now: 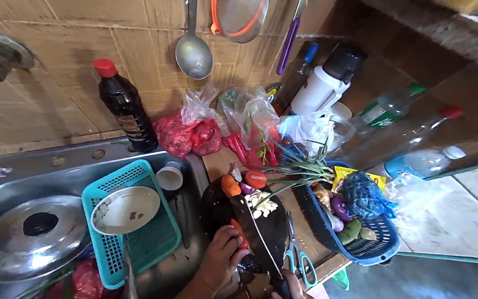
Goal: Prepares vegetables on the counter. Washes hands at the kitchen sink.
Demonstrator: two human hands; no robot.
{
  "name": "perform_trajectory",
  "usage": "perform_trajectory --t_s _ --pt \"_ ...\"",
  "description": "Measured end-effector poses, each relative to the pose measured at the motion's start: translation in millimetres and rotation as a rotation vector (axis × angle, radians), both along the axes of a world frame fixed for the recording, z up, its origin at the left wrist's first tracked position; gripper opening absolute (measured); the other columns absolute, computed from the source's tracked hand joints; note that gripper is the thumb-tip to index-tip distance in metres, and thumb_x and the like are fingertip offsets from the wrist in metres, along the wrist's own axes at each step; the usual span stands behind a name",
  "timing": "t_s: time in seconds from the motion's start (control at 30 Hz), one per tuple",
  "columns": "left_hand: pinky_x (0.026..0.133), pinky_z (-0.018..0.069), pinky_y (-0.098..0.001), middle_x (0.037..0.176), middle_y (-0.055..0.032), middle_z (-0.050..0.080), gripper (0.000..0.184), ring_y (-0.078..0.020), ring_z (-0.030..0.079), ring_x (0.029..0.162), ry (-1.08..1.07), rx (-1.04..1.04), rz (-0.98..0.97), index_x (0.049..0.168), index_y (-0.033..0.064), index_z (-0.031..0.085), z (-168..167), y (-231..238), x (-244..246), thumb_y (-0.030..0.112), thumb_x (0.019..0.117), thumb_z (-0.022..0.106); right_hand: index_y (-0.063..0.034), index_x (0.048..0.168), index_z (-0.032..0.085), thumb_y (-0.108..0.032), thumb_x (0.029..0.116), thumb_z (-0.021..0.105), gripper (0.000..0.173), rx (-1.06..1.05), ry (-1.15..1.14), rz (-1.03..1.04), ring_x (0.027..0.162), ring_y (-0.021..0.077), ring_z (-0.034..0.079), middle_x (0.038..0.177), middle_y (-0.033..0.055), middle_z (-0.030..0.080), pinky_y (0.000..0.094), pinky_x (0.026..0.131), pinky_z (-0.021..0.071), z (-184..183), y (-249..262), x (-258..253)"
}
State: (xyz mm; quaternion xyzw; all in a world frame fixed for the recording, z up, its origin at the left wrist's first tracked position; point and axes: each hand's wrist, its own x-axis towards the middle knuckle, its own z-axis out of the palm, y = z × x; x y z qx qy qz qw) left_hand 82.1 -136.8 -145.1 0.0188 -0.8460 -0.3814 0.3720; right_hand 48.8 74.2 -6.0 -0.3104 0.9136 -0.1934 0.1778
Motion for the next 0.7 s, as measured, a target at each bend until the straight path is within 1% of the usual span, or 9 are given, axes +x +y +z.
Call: perform_trajectory --t_s 0.07,0.13,0.23,0.33,0.47,0.57,0.63,0.7 --pt "0.111 0.0473 -0.0303 0.115 -0.0083 0.067 0.027 -0.0189 0.059 0.127 0.008 0.023 -0.015 0.103 0.0107 0.069 -0.3 -0.3 -0.1 0.037 0.1001 0.066 0.0132 0.129 0.056 -0.023 0.0995 0.063 0.047 0.025 0.017 0.007 0.070 0.0430 0.075 0.084 0.0249 0.074 0.0576 0.064 0.0607 4.3 -7.5 -1.2" --pt "0.111 0.0474 -0.0300 0.115 -0.0077 0.068 0.026 -0.0186 0.059 0.127 0.008 0.038 -0.018 0.103 0.0113 0.069 0.6 0.0 -0.7 0.037 0.0989 0.068 0.0119 0.132 0.055 -0.023 0.1001 0.064 0.048 0.057 -0.001 -0.020 0.072 0.0437 0.075 0.087 0.0253 0.074 0.0588 0.066 0.0606 7.8 -15.3 -1.7" --pt "0.111 0.0471 -0.0304 0.114 -0.0081 0.068 0.025 -0.0192 0.059 0.127 0.002 0.052 -0.026 0.101 0.0104 0.070 2.5 0.8 -1.4 0.035 0.0981 0.069 0.0106 0.134 0.054 -0.026 0.1005 0.064 0.051 0.091 -0.016 -0.047 0.072 0.0447 0.074 0.085 0.0249 0.074 0.0601 0.066 0.0603 8.7 -23.7 -3.8" --pt "0.111 0.0468 -0.0294 0.113 -0.0064 0.067 0.025 -0.0181 0.059 0.127 0.006 0.054 -0.023 0.101 0.0114 0.069 1.3 1.4 -1.5 0.036 0.0985 0.068 0.0097 0.137 0.052 -0.028 0.1019 0.062 0.052 0.124 -0.074 -0.073 0.075 0.0462 0.074 0.085 0.0256 0.074 0.0613 0.070 0.0600 11.7 -33.1 -6.0" --pt "0.112 0.0461 -0.0301 0.113 -0.0070 0.068 0.026 -0.0191 0.059 0.126 0.006 0.054 -0.022 0.099 0.0106 0.069 0.3 0.3 -2.0 0.036 0.1005 0.065 0.0086 0.141 0.048 -0.027 0.1037 0.060 0.053 0.149 -0.128 -0.059 0.077 0.0466 0.074 0.084 0.0252 0.073 0.0607 0.072 0.0597 13.9 -43.0 -11.8" --pt "0.109 0.0484 -0.0305 0.112 -0.0084 0.070 0.026 -0.0208 0.061 0.123 -0.008 0.021 0.000 0.100 0.0095 0.071 0.7 -0.2 -1.9 0.035 0.1004 0.065 0.0062 0.144 0.046 -0.029 0.1047 0.059 0.055 0.185 -0.154 -0.033 0.081 0.0453 0.074 0.087 0.0240 0.073 0.0595 0.075 0.0595 16.8 -45.1 -18.0" --pt "0.107 0.0505 -0.0321 0.110 -0.0093 0.071 0.025 -0.0221 0.064 0.120 -0.004 0.000 0.043 0.099 0.0095 0.072 2.1 1.5 -1.6 0.034 0.0997 0.066 0.0041 0.147 0.043 -0.030 0.1056 0.058 0.056 0.245 -0.216 -0.039 0.086 0.0473 0.074 0.091 0.0257 0.073 0.0622 0.079 0.0583 26.6 -41.8 -17.5" --pt "0.106 0.0511 -0.0320 0.110 -0.0092 0.071 0.026 -0.0219 0.064 0.120 -0.010 0.010 0.073 0.097 0.0099 0.072 3.6 2.9 -1.9 0.035 0.0995 0.065 0.0060 0.144 0.047 -0.030 0.1046 0.058 0.055 0.246 -0.208 -0.045 0.082 0.0481 0.074 0.088 0.0270 0.073 0.0640 0.075 0.0583 33.3 -29.2 -9.4"
